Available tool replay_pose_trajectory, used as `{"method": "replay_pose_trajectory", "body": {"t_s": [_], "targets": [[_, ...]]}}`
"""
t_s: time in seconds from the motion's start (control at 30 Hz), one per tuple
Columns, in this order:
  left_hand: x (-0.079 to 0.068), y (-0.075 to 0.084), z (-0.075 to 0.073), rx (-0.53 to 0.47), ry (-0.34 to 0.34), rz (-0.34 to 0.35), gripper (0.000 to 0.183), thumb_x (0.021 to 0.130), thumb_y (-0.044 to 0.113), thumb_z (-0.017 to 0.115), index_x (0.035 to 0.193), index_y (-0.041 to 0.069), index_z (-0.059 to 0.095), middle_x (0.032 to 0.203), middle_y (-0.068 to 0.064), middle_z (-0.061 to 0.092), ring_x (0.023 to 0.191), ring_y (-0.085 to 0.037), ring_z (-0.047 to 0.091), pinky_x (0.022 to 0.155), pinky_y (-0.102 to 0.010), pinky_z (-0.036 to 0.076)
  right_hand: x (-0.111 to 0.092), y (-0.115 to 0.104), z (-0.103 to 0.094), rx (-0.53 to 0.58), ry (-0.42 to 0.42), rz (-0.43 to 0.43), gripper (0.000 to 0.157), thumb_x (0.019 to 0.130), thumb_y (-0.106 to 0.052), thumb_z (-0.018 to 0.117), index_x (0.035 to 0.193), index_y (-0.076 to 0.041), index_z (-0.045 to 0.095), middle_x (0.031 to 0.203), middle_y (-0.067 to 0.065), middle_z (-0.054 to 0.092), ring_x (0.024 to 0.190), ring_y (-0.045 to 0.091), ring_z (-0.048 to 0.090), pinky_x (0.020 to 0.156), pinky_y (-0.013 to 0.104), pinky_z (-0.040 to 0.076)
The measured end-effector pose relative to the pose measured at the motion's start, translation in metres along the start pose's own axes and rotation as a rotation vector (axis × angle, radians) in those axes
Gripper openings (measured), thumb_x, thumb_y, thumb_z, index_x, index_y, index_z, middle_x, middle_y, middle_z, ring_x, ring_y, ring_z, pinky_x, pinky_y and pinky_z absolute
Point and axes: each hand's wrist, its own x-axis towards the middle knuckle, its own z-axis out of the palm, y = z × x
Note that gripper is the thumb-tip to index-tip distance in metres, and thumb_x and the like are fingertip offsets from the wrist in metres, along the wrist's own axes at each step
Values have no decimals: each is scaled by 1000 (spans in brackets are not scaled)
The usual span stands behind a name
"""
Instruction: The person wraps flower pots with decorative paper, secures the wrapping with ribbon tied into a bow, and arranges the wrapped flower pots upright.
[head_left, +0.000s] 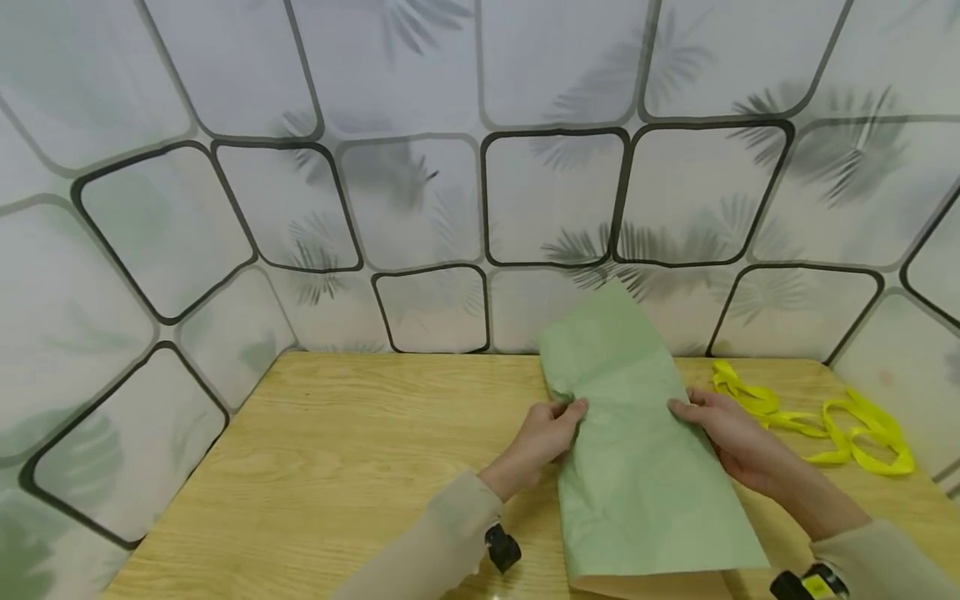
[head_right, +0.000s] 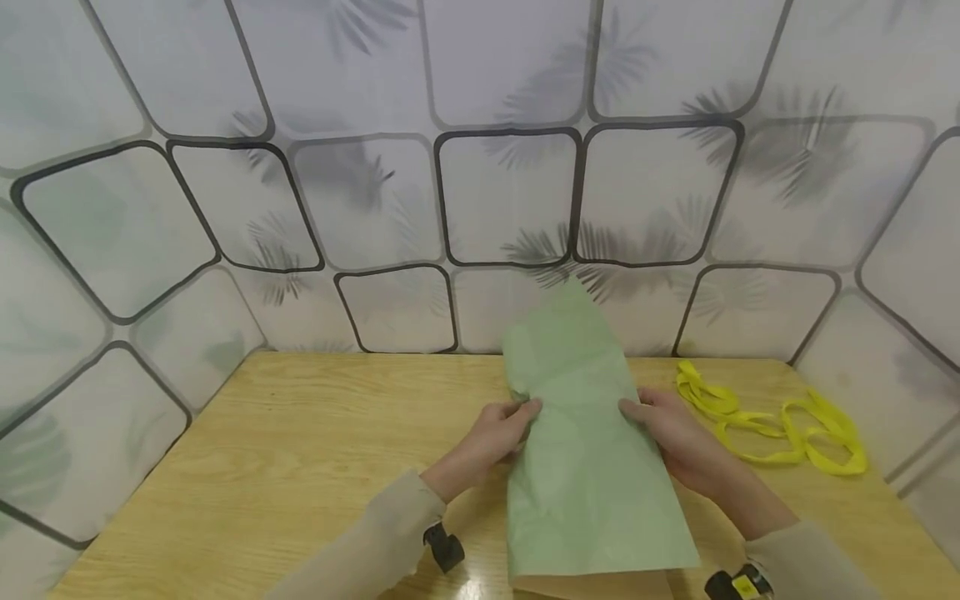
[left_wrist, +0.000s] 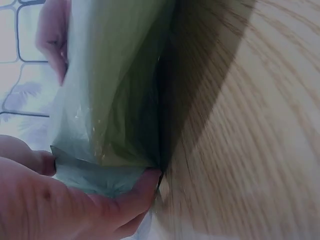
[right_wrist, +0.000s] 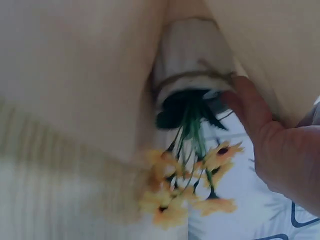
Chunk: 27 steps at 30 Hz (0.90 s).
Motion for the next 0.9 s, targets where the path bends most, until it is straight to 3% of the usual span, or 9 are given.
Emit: {"method": "replay_pose_trajectory", "body": {"t_s": [0.1,0.23,0.33,0.5,0.6,0.73,0.83,0.9], "targets": [[-1,3,0,31,-3,21,34,107,41,51,101,13,68,65,5,41,55,-10,37,54,-25,35,0,5,2,-56,66,2,58,109,-37,48,146,5,33,117,6,61,96,17,69,82,39,61],[-4,6,1,70,-1,47,36,108,39,50,106,10,69,87,-1,60,75,-12,52,67,-28,46,-1,5,3,-165,137,10,66,107,-35,56,150,6,27,121,18,64,94,18,70,79,39,62],[-6,8,2,96,13,52,38,108,39,50,113,8,71,102,-4,64,89,-13,56,78,-30,49,-4,-1,1,-300,182,5,72,103,-36,63,150,7,29,126,27,63,93,18,69,77,37,61],[-7,9,5,99,15,54,38,108,39,49,100,8,68,88,-1,57,79,-13,51,68,-26,43,-15,-19,-7,-529,236,-29,78,96,-39,72,147,8,36,125,32,62,90,22,71,76,38,63],[-7,9,6,90,1,64,39,109,40,48,96,8,66,83,-1,54,76,-13,49,65,-26,41,-24,-30,-8,-703,327,-138,70,93,-35,76,141,6,44,121,31,65,93,33,73,73,43,62],[-7,8,6,86,-4,69,38,108,40,49,101,8,67,88,-2,57,79,-13,51,68,-26,43,-27,-41,5,-919,472,-443,46,84,-16,84,122,0,63,114,25,68,95,41,70,64,42,60],[-6,7,5,80,3,66,37,108,39,50,104,7,68,92,-3,60,82,-14,53,69,-27,45,-20,-45,22,-1016,445,-665,41,76,-4,88,114,-4,71,115,19,69,94,38,69,68,42,60],[-5,6,4,75,3,65,37,108,39,50,104,7,68,92,-4,61,81,-14,55,69,-27,46,-12,-46,31,-1082,373,-719,45,75,-2,88,117,-5,72,121,21,68,99,40,68,78,48,60]]}}
